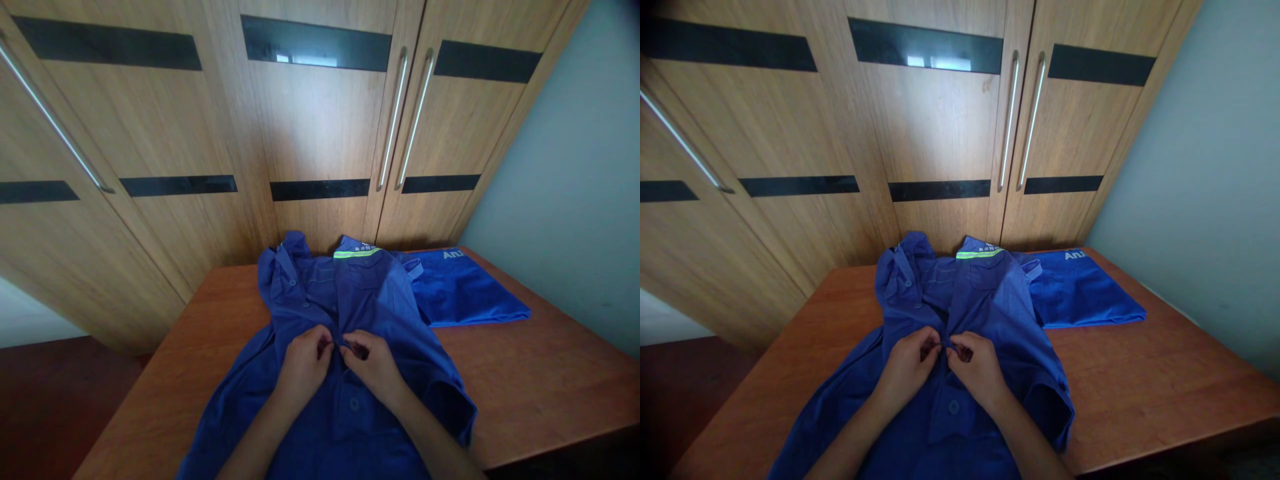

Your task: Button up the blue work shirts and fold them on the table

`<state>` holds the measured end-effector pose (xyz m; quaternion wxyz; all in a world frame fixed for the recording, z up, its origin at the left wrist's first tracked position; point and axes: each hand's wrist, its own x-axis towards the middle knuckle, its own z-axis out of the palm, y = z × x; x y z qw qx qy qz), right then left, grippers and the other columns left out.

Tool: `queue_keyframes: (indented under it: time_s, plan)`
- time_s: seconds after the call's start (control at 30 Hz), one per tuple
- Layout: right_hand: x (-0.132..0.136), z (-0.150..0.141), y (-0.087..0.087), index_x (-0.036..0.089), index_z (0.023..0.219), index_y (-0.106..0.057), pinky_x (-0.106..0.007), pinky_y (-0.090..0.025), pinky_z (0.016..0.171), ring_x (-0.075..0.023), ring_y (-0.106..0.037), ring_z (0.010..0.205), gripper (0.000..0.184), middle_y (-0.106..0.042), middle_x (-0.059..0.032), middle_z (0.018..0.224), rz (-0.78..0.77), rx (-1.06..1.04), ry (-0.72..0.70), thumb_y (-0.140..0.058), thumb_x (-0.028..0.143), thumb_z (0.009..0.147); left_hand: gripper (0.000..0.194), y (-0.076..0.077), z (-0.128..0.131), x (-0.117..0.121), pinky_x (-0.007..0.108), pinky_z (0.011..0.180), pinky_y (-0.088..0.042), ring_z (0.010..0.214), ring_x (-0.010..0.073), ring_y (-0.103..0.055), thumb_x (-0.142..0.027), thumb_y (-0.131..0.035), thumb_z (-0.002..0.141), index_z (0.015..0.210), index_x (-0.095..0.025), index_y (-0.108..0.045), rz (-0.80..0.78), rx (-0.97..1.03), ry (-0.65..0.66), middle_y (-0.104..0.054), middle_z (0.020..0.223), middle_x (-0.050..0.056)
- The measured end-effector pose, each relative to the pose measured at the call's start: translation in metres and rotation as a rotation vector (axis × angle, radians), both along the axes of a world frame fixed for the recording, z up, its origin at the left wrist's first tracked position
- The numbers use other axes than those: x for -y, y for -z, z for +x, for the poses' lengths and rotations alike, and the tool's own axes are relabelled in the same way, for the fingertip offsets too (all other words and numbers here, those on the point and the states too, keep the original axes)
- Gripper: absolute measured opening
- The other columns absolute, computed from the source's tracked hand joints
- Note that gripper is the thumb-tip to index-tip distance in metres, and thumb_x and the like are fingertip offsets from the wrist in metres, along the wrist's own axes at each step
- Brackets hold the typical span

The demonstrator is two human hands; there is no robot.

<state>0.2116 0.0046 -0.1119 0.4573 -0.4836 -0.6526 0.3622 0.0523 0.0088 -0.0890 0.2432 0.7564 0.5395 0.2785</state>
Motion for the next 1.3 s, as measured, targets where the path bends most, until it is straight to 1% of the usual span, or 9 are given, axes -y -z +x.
queue_keyframes:
  time_s: [0.1, 0.23, 0.5, 0.63, 0.77, 0.97, 1.03, 1.17, 1.3]
  plan:
    - [0.000, 0.001, 0.001, 0.019, 0.066, -0.064, -0.025, -0.032, 0.053, -0.0125, -0.043, 0.056, 0.014, -0.046, 0.0026, 0.058, 0.017, 0.013, 0.003, -0.057, 0.022, 0.077, 0.011, -0.002, -0.004, -0.001, 0.024, 0.063, -0.044, 0.066, 0.0144, -0.061, -0.019, -0.049, 0.081, 0.080, -0.018, -0.060, -0.079, 0.207, 0.013, -0.065, 0.072, 0.001]
    - [-0.002, 0.002, 0.008, 0.018, 0.073, -0.068, -0.025, -0.034, 0.054, -0.0124, -0.043, 0.056, 0.013, -0.047, 0.0027, 0.060, -0.028, -0.048, 0.034, -0.058, 0.026, 0.077, 0.011, -0.004, -0.006, -0.001, 0.023, 0.064, -0.046, 0.067, 0.0138, -0.061, -0.020, -0.052, 0.080, 0.081, -0.017, -0.062, -0.101, 0.307, 0.010, -0.067, 0.074, 0.001]
    - [-0.002, 0.000, 0.012, 0.016, 0.080, -0.067, -0.024, -0.035, 0.053, -0.0106, -0.043, 0.054, 0.016, -0.048, 0.0042, 0.059, -0.109, -0.121, 0.018, -0.060, 0.029, 0.074, 0.012, -0.002, -0.001, 0.002, 0.022, 0.061, -0.044, 0.063, 0.0127, -0.059, -0.016, -0.052, 0.080, 0.079, -0.019, -0.063, -0.001, 0.220, -0.021, -0.064, 0.070, 0.000]
    - [-0.001, -0.002, 0.010, 0.017, 0.080, -0.060, -0.022, -0.032, 0.051, -0.0086, -0.039, 0.053, 0.009, -0.042, 0.0068, 0.059, -0.133, -0.118, -0.045, -0.059, 0.023, 0.073, 0.014, 0.000, -0.001, 0.003, 0.022, 0.061, -0.042, 0.063, 0.0129, -0.058, -0.013, -0.052, 0.079, 0.081, -0.019, -0.064, 0.080, 0.114, -0.010, -0.064, 0.072, 0.000]
    - [0.001, -0.003, 0.010, 0.019, 0.086, -0.053, -0.020, -0.028, 0.048, -0.0077, -0.036, 0.051, 0.014, -0.037, 0.0092, 0.057, -0.197, -0.157, -0.163, -0.059, 0.023, 0.074, 0.016, 0.002, -0.001, 0.003, 0.023, 0.063, -0.043, 0.066, 0.0140, -0.059, -0.012, -0.052, 0.079, 0.083, -0.020, -0.066, 0.108, 0.062, 0.017, -0.065, 0.075, 0.001]
    - [0.006, -0.001, 0.009, 0.021, 0.104, -0.046, -0.021, -0.033, 0.050, -0.0090, -0.044, 0.053, 0.034, -0.045, 0.0090, 0.061, -0.258, -0.174, -0.252, -0.065, 0.025, 0.076, 0.018, 0.005, 0.000, 0.003, 0.024, 0.069, -0.046, 0.073, 0.0151, -0.063, -0.010, -0.053, 0.079, 0.082, -0.020, -0.068, 0.074, 0.136, -0.019, -0.070, 0.080, 0.002]
    - [0.007, 0.001, 0.009, 0.021, 0.104, -0.047, -0.021, -0.034, 0.052, -0.0093, -0.045, 0.054, 0.031, -0.045, 0.0086, 0.061, -0.235, -0.183, -0.260, -0.063, 0.029, 0.079, 0.017, 0.006, 0.000, 0.002, 0.024, 0.071, -0.047, 0.076, 0.0155, -0.065, -0.012, -0.053, 0.080, 0.083, -0.020, -0.068, 0.046, 0.178, -0.023, -0.071, 0.082, 0.002]
    - [0.005, 0.002, 0.012, 0.020, 0.098, -0.051, -0.022, -0.036, 0.053, -0.0100, -0.046, 0.054, 0.018, -0.046, 0.0064, 0.061, -0.181, -0.243, -0.231, -0.046, 0.035, 0.090, 0.013, 0.008, -0.002, -0.001, 0.024, 0.071, -0.049, 0.073, 0.0155, -0.066, -0.019, -0.055, 0.080, 0.083, -0.020, -0.068, -0.055, 0.304, -0.029, -0.072, 0.079, 0.002]
    - [-0.001, 0.001, 0.021, 0.020, 0.095, -0.053, -0.021, -0.030, 0.047, -0.0093, -0.042, 0.047, 0.017, -0.046, 0.0070, 0.056, -0.168, -0.206, -0.199, -0.047, 0.035, 0.090, 0.012, 0.011, -0.002, -0.002, 0.024, 0.069, -0.050, 0.071, 0.0158, -0.067, -0.021, -0.057, 0.079, 0.083, -0.019, -0.068, -0.097, 0.377, -0.038, -0.072, 0.077, 0.002]
